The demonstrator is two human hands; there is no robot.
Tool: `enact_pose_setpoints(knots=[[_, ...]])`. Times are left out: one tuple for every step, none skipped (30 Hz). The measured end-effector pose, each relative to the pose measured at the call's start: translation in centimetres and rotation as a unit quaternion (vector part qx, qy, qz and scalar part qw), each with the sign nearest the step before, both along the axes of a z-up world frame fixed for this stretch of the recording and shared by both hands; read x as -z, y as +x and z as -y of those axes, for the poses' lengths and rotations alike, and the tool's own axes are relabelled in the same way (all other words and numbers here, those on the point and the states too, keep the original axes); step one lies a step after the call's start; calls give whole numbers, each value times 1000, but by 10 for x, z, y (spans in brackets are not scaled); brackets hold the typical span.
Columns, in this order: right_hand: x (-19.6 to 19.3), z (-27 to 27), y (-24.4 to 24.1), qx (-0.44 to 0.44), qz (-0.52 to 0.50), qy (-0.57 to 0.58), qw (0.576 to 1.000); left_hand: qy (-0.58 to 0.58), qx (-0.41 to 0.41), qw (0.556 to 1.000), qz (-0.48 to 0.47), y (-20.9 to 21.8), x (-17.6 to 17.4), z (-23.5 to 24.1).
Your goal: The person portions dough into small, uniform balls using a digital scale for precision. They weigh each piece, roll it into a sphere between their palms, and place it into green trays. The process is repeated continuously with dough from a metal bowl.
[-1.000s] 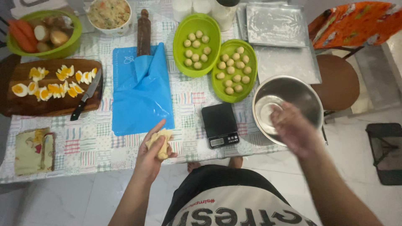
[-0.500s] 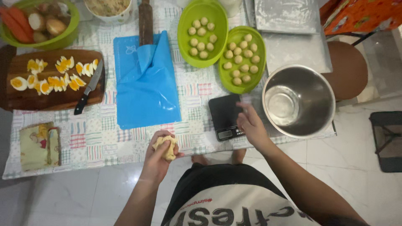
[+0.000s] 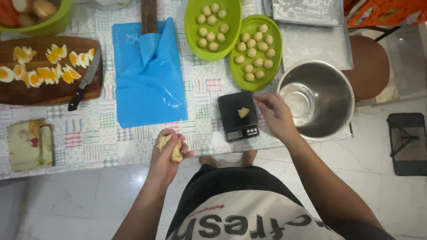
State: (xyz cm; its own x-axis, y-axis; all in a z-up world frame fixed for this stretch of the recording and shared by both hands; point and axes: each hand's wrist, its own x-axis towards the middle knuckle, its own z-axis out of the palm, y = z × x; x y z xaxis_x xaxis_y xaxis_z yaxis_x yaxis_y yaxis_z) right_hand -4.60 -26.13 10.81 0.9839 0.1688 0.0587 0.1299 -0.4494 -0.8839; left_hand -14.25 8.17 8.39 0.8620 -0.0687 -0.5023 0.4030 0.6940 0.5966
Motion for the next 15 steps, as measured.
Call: enact_pose_setpoints(knots=[[-3, 3, -2, 9, -47, 63, 997, 0, -1, 999, 35, 3, 3, 6], [-6, 5, -3, 18, -94, 126, 987, 1, -2, 998, 70, 7, 5, 13], [-12, 4, -5, 19, -135, 172, 976, 3, -4, 995, 105, 12, 6, 20], [-19, 4, -7, 19, -176, 218, 960, 37, 7, 991, 125, 18, 3, 29], [-28, 2, -8, 20, -215, 263, 940, 71, 19, 986, 146, 27, -1, 41], [-38, -1, -10, -13, -270, 345, 899, 105, 31, 980, 168, 37, -9, 56], [-48, -5, -13, -47, -321, 423, 846, 124, 60, 966, 220, 46, -20, 73], [-58, -9, -15, -79, -368, 495, 783, 143, 88, 948, 271, 55, -35, 90], [-65, -13, -16, -95, -390, 541, 739, 124, 142, 932, 311, 63, -52, 103], [-70, -16, -15, -111, -410, 585, 691, 105, 196, 911, 348, 69, -70, 113], [-73, -16, -14, -128, -427, 626, 641, 237, 210, 848, 424, 73, -87, 124], [-74, -11, -13, -75, -426, 632, 644, 363, 219, 762, 490, 77, -101, 134], [-71, -5, -11, -23, -424, 635, 645, 478, 222, 655, 542, 81, -112, 142], [-65, 2, -9, 30, -421, 638, 644, 469, 206, 663, 547, 84, -119, 148], [-56, 14, -9, 34, -417, 644, 640, 459, 190, 671, 551, 86, -121, 153]])
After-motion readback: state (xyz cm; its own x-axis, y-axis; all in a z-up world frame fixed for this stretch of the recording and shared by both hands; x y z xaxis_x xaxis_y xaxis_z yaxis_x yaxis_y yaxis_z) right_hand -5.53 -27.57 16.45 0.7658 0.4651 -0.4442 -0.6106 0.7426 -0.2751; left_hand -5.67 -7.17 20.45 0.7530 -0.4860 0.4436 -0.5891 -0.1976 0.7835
